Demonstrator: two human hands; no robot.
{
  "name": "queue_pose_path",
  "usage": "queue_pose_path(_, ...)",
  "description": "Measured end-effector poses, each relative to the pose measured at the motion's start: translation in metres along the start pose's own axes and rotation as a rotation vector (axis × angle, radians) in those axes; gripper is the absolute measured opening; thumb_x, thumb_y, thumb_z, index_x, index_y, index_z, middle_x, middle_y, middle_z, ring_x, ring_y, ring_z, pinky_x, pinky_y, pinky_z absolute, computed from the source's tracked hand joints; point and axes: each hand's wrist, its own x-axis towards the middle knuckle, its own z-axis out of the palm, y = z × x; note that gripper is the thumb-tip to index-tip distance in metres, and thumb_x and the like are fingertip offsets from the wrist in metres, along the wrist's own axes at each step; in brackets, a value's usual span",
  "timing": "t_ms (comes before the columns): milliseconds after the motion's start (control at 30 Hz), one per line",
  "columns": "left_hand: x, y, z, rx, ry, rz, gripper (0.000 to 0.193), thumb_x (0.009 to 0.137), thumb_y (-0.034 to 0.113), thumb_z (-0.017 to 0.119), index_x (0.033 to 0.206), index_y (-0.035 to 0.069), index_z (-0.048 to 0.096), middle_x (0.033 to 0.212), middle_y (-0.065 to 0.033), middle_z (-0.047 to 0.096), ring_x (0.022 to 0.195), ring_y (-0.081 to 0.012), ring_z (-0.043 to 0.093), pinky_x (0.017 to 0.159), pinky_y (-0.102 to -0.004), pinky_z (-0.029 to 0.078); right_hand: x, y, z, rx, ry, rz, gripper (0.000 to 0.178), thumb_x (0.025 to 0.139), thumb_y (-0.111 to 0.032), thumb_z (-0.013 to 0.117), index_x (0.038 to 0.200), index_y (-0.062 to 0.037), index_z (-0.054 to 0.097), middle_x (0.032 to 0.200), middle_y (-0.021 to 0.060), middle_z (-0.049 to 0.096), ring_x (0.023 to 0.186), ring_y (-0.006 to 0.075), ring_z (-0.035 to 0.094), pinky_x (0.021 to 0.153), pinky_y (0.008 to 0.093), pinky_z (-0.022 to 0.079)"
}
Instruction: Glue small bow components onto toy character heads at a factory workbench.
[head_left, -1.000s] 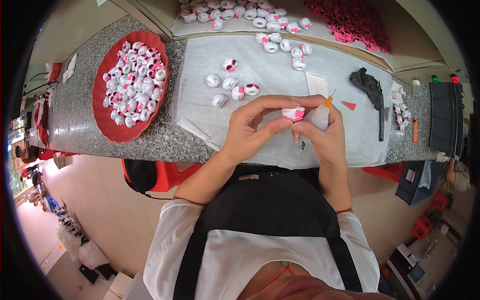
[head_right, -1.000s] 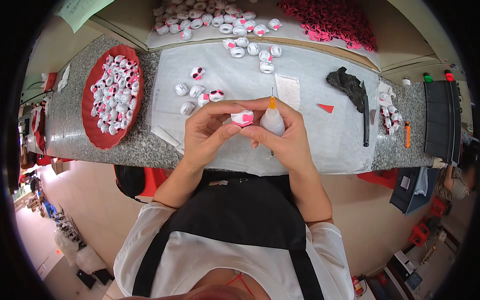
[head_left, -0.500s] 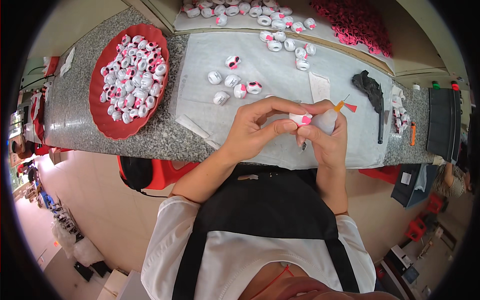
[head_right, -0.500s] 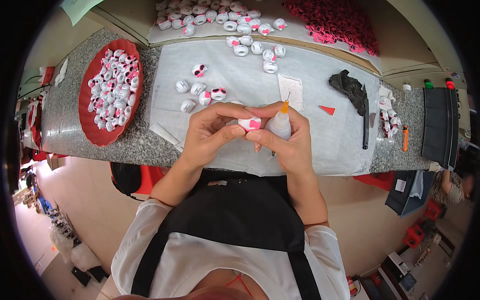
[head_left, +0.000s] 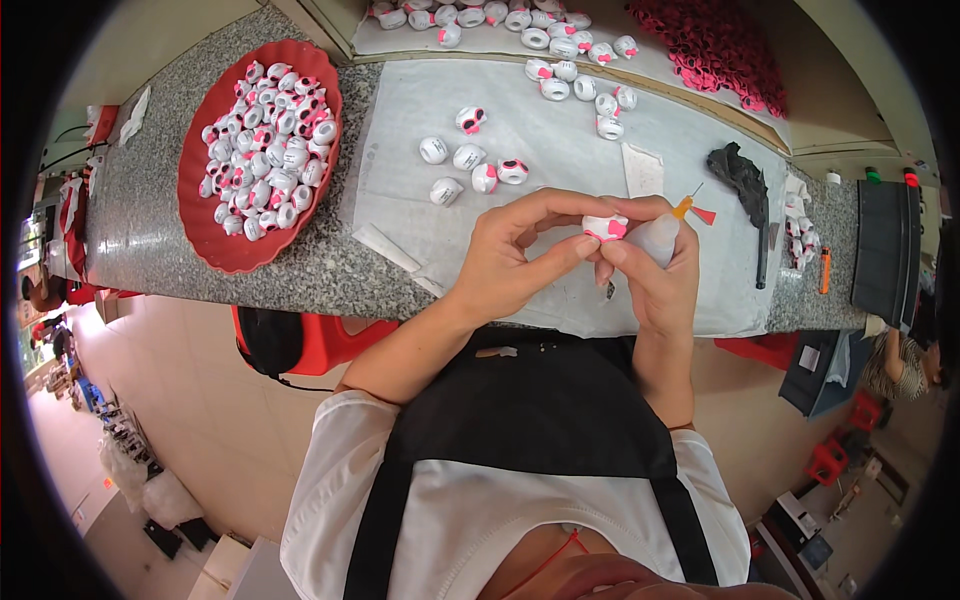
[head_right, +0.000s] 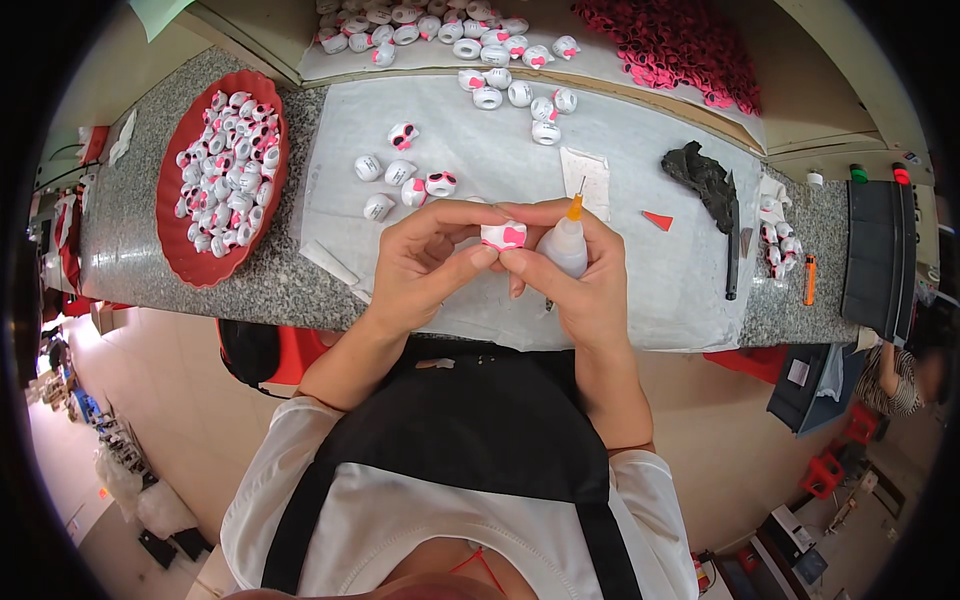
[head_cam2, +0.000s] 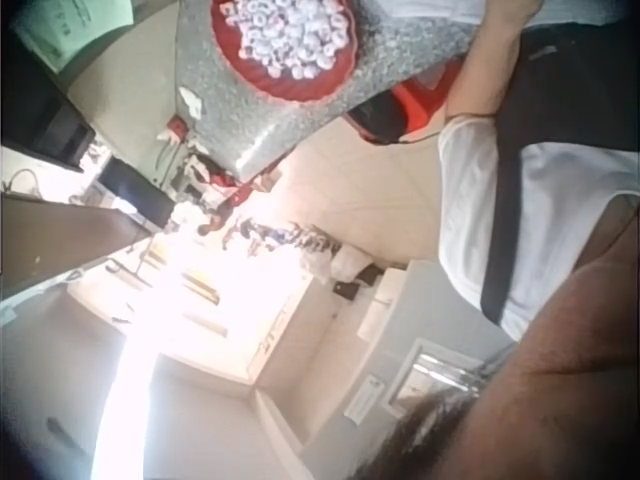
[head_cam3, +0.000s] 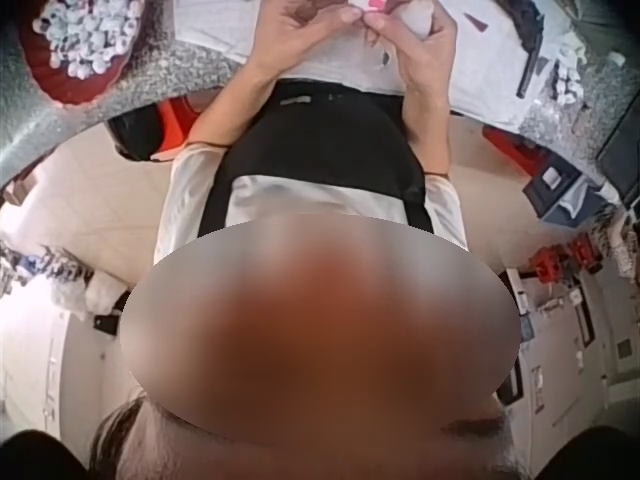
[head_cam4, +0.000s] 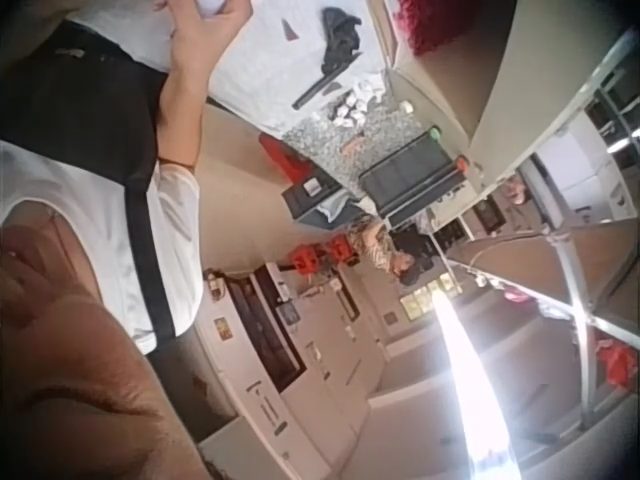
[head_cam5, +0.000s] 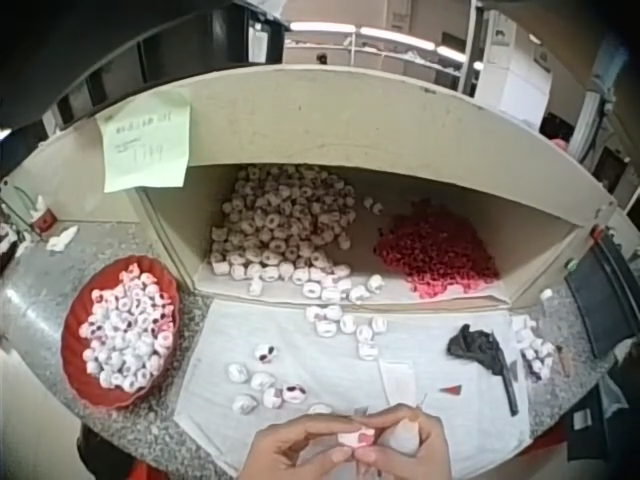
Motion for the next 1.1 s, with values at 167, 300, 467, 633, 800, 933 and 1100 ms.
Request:
queue_pose_path(167, 0.0017, -0.0017, 0.0002, -0.143, -0.002, -0.005, 0.022, 0.072, -0.001, 0.054, 0.095, -0.001, 0.053, 0.096, -0.0106, 0.052, 0.090, -0.0164, 0.050, 0.080, -0.0294, 0.038, 0.0005, 0.0000, -0.0027, 0.022, -0.018, -0.001, 0.025, 0.064, 0.002, 0.056, 0.088, 0.0039, 0.050, 0.069, 0.0114, 0.054, 0.048, 0.0147, 0.050, 0.042, 0.0239, 0.041)
queue_pose_path(300, 0.0013, -0.0053, -0.0044, -0.053, -0.063, 0.095, 0.023, 0.069, -0.001, 0.058, 0.092, 0.000, 0.054, 0.093, -0.0103, 0.053, 0.088, -0.0169, 0.050, 0.079, -0.0290, 0.037, 0.0009, -0.0014, -0.0071, 0.061, -0.111, 0.020, 0.025, 0.062, 0.002, 0.057, 0.086, 0.0037, 0.050, 0.067, 0.0121, 0.053, 0.047, 0.0158, 0.050, 0.042, 0.0243, 0.041)
queue_pose_path(467, 0.0012, -0.0048, -0.0067, -0.122, -0.100, 0.049, 0.022, 0.068, -0.002, 0.059, 0.090, 0.000, 0.056, 0.091, -0.0103, 0.053, 0.086, -0.0167, 0.050, 0.076, -0.0282, 0.039, 0.0015, -0.0045, -0.0076, 0.043, -0.132, 0.028, 0.024, 0.061, 0.002, 0.058, 0.084, 0.0035, 0.051, 0.064, 0.0121, 0.053, 0.047, 0.0162, 0.050, 0.042, 0.0246, 0.041)
queue_pose_path(633, 0.0020, -0.0009, -0.0065, -0.225, -0.097, -0.057, 0.021, 0.068, -0.001, 0.059, 0.089, 0.000, 0.056, 0.089, -0.0106, 0.054, 0.085, -0.0166, 0.050, 0.072, -0.0269, 0.041, 0.0014, -0.0061, -0.0048, 0.068, -0.129, 0.032, 0.024, 0.062, 0.002, 0.062, 0.084, 0.0041, 0.055, 0.064, 0.0090, 0.055, 0.050, 0.0105, 0.050, 0.041, 0.0197, 0.039)
queue_pose_path(800, 0.0027, -0.0031, -0.0056, -0.241, -0.059, -0.083, 0.020, 0.069, 0.001, 0.059, 0.089, 0.001, 0.055, 0.088, -0.0090, 0.054, 0.084, -0.0153, 0.050, 0.072, -0.0268, 0.041, 0.0017, -0.0068, -0.0056, 0.065, -0.115, 0.058, 0.024, 0.062, 0.001, 0.063, 0.084, 0.0044, 0.055, 0.063, 0.0088, 0.054, 0.049, 0.0105, 0.050, 0.042, 0.0200, 0.039)
queue_pose_path(933, 0.0027, -0.0051, -0.0069, -0.236, -0.062, -0.116, 0.019, 0.070, 0.003, 0.059, 0.088, 0.002, 0.055, 0.087, -0.0076, 0.055, 0.082, -0.0137, 0.050, 0.072, -0.0268, 0.040, 0.0007, -0.0066, -0.0039, 0.087, -0.080, 0.064, 0.024, 0.062, 0.001, 0.063, 0.084, 0.0045, 0.055, 0.063, 0.0085, 0.054, 0.051, 0.0110, 0.050, 0.043, 0.0204, 0.040)
queue_pose_path(1100, 0.0029, -0.0054, -0.0064, -0.230, -0.043, -0.124, 0.020, 0.070, 0.003, 0.058, 0.090, 0.002, 0.054, 0.087, -0.0080, 0.055, 0.083, -0.0133, 0.050, 0.074, -0.0265, 0.040, 0.0016, -0.0016, -0.0062, 0.070, -0.082, 0.060, 0.025, 0.064, 0.001, 0.059, 0.088, 0.0039, 0.052, 0.073, 0.0144, 0.056, 0.053, 0.0161, 0.054, 0.043, 0.0232, 0.042)
